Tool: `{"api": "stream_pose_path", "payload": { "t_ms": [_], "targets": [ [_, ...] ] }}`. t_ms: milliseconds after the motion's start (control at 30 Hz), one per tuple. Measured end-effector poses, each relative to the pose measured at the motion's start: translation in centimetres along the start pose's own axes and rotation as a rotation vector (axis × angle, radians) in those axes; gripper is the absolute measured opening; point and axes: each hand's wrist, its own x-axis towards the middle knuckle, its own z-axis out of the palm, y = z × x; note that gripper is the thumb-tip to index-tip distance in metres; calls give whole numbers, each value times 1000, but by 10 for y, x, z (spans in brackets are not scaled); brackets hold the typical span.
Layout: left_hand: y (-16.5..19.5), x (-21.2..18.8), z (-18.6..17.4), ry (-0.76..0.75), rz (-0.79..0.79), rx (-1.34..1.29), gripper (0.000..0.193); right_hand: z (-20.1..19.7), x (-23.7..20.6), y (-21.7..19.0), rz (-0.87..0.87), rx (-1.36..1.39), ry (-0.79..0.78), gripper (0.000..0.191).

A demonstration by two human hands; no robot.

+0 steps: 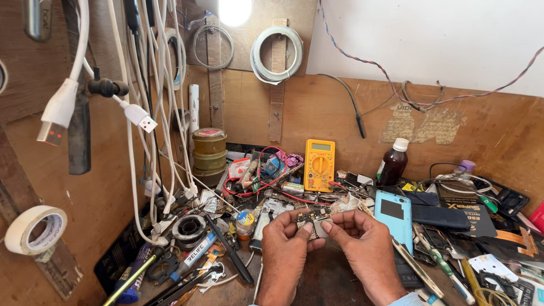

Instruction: The person removes a battery from a disassembled mobile phone, then uses a soldering iron to work on the motherboard. The person also handles a small container and a screwdriver.

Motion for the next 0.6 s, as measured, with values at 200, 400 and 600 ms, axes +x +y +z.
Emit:
{"api": "stream_pose_path", "payload": {
  "t_ms": [200, 400, 600],
  "targets": [
    [7, -4, 3, 8, -60, -16, 29, 0, 0, -1, -3, -3, 25, 16],
    [9, -6, 3, 7, -64, 2, 29, 1, 0, 0, -14, -29, 56, 19],
    [11, -6, 3, 4, -88, -4, 29, 1, 1, 2, 1, -35, 78, 21]
  ]
}}
